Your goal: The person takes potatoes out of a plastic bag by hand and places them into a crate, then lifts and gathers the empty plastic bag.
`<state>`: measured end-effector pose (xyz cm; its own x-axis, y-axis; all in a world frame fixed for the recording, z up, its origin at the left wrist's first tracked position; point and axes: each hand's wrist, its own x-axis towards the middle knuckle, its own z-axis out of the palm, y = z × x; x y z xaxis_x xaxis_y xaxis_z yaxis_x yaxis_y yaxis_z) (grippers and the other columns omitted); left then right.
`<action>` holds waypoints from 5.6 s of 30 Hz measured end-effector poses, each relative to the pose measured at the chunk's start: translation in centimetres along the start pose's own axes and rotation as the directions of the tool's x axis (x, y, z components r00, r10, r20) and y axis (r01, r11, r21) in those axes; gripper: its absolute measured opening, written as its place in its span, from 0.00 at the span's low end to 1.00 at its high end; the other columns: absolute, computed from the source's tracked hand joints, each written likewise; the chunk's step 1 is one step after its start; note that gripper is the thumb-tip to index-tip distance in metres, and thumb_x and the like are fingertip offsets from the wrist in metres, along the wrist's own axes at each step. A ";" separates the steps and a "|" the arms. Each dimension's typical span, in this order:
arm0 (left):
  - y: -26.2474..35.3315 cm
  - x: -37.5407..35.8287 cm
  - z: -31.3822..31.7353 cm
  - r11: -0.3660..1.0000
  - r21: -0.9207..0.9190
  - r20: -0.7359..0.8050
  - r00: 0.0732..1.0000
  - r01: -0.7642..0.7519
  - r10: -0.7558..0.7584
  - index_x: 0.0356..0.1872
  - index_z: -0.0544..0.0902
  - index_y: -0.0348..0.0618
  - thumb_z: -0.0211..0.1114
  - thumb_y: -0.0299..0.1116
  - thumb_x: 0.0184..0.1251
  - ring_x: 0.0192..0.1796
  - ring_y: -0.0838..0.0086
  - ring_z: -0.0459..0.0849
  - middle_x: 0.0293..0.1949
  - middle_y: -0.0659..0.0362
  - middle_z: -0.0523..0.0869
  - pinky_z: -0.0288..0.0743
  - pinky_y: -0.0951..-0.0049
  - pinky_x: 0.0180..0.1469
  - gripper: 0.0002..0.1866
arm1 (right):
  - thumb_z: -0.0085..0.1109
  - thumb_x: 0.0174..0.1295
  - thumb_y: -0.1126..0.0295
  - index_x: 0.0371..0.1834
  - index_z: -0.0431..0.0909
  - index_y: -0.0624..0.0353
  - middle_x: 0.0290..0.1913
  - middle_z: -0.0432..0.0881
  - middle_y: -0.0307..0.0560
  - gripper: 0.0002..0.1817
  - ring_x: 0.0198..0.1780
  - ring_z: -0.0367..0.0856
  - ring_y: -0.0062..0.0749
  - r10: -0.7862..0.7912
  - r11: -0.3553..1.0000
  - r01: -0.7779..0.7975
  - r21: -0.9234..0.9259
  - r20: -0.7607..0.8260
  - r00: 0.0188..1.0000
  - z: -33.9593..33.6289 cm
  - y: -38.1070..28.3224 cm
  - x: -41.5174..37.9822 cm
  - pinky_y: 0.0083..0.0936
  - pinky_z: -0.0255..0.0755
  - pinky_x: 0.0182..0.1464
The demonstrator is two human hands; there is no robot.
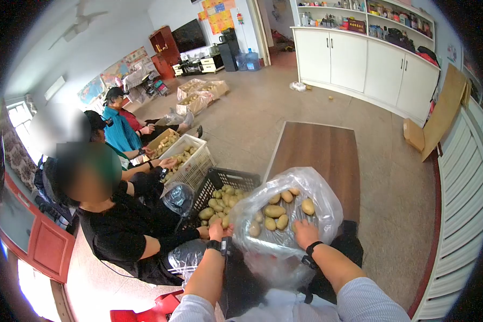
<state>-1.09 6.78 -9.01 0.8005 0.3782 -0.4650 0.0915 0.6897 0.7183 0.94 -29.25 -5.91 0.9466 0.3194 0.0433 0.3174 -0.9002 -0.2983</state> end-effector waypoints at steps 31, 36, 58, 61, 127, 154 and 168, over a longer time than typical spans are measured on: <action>0.5 -0.2 -2.5 -0.402 0.903 0.382 0.714 -0.154 0.586 0.16 0.80 0.41 0.66 0.47 0.51 0.31 0.56 0.83 0.23 0.52 0.84 0.75 0.60 0.34 0.19 | 0.64 0.51 0.72 0.51 0.74 0.61 0.44 0.81 0.60 0.22 0.48 0.79 0.59 -0.029 0.889 -0.026 0.458 0.112 0.993 3.4 1.1 -0.7 0.44 0.72 0.51; 0.2 -1.0 1.1 0.996 -0.085 -0.131 0.991 0.023 -0.034 0.46 0.73 0.36 0.57 0.35 0.65 0.40 0.52 0.83 0.42 0.50 0.81 0.79 0.54 0.39 0.14 | 0.60 0.60 0.73 0.53 0.73 0.63 0.35 0.81 0.48 0.18 0.32 0.81 0.32 0.059 0.451 -0.384 0.806 0.402 0.914 -0.3 -2.2 0.9 0.26 0.75 0.34; 1.3 -3.4 5.1 0.906 0.305 0.206 0.909 0.293 -0.363 0.56 0.71 0.44 0.55 0.43 0.71 0.40 0.57 0.82 0.47 0.52 0.79 0.80 0.62 0.38 0.19 | 0.61 0.58 0.69 0.51 0.76 0.65 0.45 0.80 0.50 0.19 0.47 0.78 0.42 -0.104 0.657 -0.017 0.754 0.113 0.988 1.2 -11.9 5.9 0.32 0.72 0.50; 1.2 -3.2 4.6 0.966 0.101 0.078 0.966 0.239 -0.247 0.55 0.72 0.41 0.54 0.42 0.71 0.42 0.54 0.82 0.49 0.49 0.78 0.81 0.60 0.39 0.18 | 0.64 0.53 0.67 0.49 0.76 0.63 0.49 0.78 0.51 0.21 0.53 0.75 0.50 -0.202 0.912 0.211 0.353 -0.061 0.977 1.0 -9.7 5.3 0.38 0.69 0.56; -2.2 -5.4 7.5 0.516 0.837 0.258 0.963 -0.182 -0.079 0.51 0.81 0.43 0.57 0.36 0.66 0.30 0.68 0.84 0.34 0.54 0.85 0.79 0.68 0.31 0.16 | 0.48 0.60 0.68 0.52 0.77 0.46 0.44 0.77 0.48 0.17 0.44 0.77 0.44 -0.430 0.864 0.419 -0.280 0.024 0.902 2.1 -5.5 1.1 0.40 0.66 0.44; -2.8 -12.5 10.9 0.685 0.729 0.186 0.962 0.002 -0.201 0.52 0.75 0.41 0.56 0.52 0.69 0.23 0.74 0.82 0.37 0.57 0.85 0.67 0.74 0.19 0.24 | 0.53 0.68 0.56 0.54 0.72 0.67 0.43 0.82 0.57 0.23 0.45 0.81 0.44 -0.031 0.573 -0.298 0.764 0.383 0.923 -4.5 -8.8 -2.2 0.35 0.72 0.50; -1.9 -7.5 8.0 0.972 0.052 0.247 0.940 0.230 -0.236 0.48 0.77 0.39 0.52 0.44 0.74 0.31 0.64 0.84 0.36 0.52 0.85 0.80 0.68 0.31 0.17 | 0.57 0.61 0.63 0.49 0.76 0.62 0.41 0.79 0.56 0.17 0.45 0.76 0.54 -0.151 0.885 0.217 0.413 -0.187 0.971 -0.6 -3.6 -1.8 0.42 0.71 0.50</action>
<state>-2.53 -2.33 -2.78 0.8770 0.0407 -0.4788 0.3038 0.7251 0.6180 -1.89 -26.79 -4.36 0.8817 0.3904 0.2648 0.4625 -0.6049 -0.6482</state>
